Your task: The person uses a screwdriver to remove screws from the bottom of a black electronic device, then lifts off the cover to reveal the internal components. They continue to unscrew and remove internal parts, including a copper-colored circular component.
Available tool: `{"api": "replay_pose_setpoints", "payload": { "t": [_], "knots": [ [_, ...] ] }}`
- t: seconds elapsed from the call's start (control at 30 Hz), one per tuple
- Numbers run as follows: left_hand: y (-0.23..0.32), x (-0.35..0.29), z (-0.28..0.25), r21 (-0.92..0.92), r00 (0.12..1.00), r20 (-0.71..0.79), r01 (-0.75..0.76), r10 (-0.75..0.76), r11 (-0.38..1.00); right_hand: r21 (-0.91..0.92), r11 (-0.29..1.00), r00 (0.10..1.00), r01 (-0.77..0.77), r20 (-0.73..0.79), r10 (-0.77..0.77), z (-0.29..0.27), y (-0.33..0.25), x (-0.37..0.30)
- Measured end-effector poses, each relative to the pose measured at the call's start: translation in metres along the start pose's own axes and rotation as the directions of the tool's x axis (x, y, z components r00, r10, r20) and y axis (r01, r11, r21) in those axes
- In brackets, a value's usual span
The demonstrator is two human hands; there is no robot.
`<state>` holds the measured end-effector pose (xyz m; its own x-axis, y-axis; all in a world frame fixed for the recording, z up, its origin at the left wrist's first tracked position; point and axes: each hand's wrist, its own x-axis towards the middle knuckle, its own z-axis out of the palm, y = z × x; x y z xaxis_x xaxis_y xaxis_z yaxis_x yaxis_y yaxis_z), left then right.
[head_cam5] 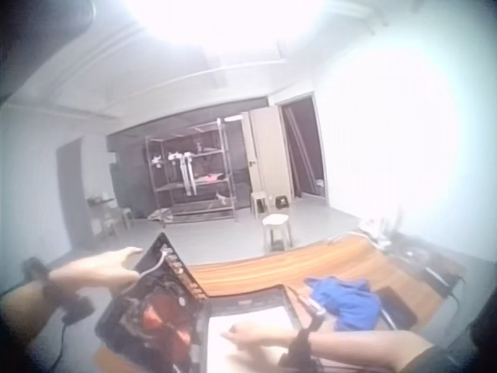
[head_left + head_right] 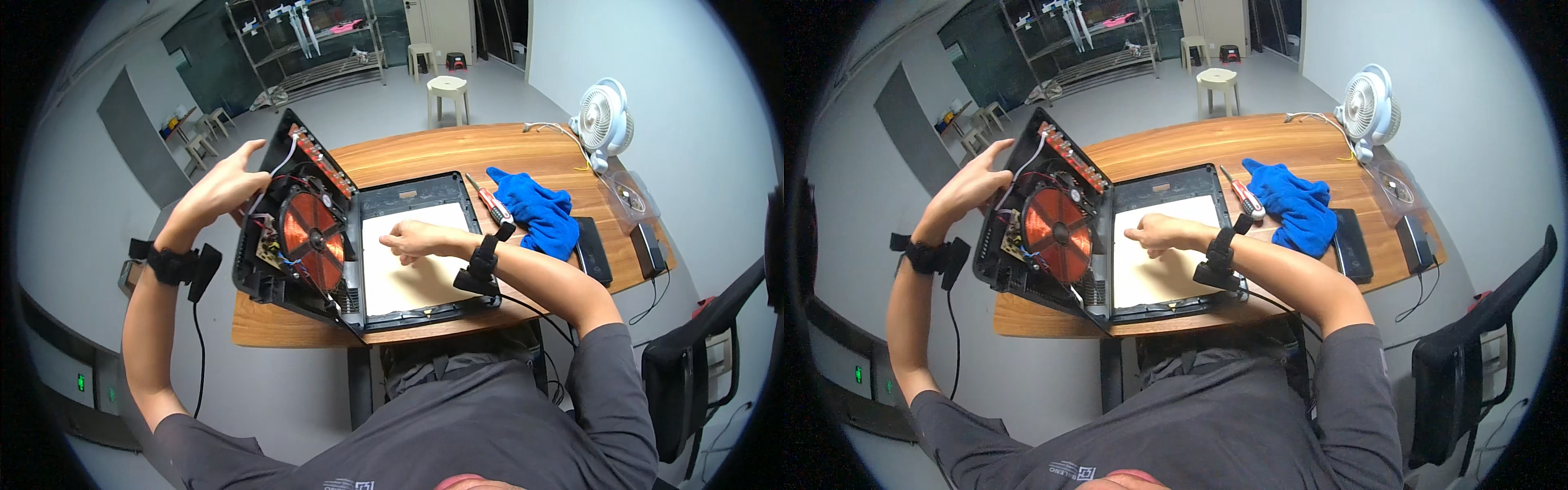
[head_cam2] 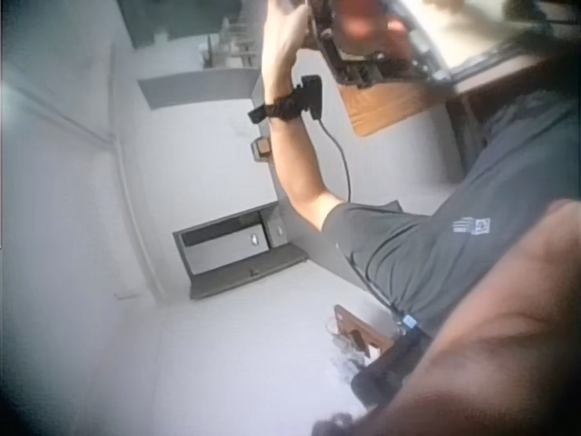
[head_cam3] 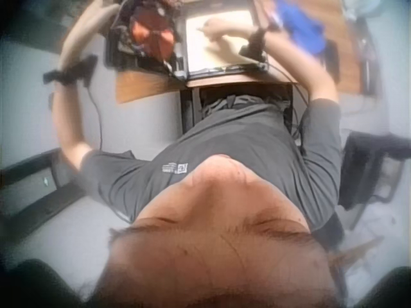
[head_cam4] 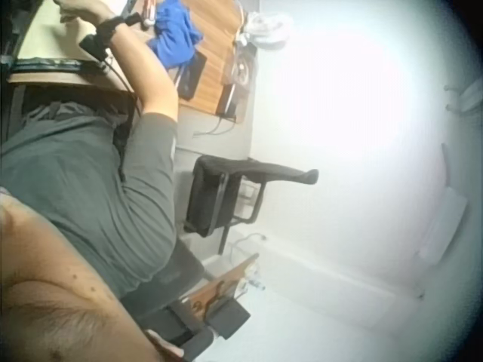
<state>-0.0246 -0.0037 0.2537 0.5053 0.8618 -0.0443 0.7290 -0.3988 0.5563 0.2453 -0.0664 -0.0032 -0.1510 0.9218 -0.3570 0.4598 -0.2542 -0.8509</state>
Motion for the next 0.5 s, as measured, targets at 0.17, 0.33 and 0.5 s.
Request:
{"api": "replay_pose_setpoints", "payload": {
  "t": [0.17, 0.33, 0.5],
  "knots": [
    [-0.01, -0.005, -0.012, -0.082, 0.999, -0.048, -0.03, 0.026, 0.996, 0.221, 0.969, 0.991, 0.115, -0.087, -0.097, 0.013, -0.008, -0.015],
    [-0.053, 0.029, 0.009, -0.284, 0.986, -0.055, -0.168, 0.159, 0.944, 0.249, 0.949, 0.972, 0.194, -0.183, -0.151, 0.001, -0.011, -0.034],
    [-0.072, 0.049, 0.068, -0.543, 0.98, 0.021, -0.156, 0.199, 0.825, 0.175, 0.97, 0.839, 0.17, -0.543, -0.049, -0.027, 0.026, -0.068]
  ]
}}
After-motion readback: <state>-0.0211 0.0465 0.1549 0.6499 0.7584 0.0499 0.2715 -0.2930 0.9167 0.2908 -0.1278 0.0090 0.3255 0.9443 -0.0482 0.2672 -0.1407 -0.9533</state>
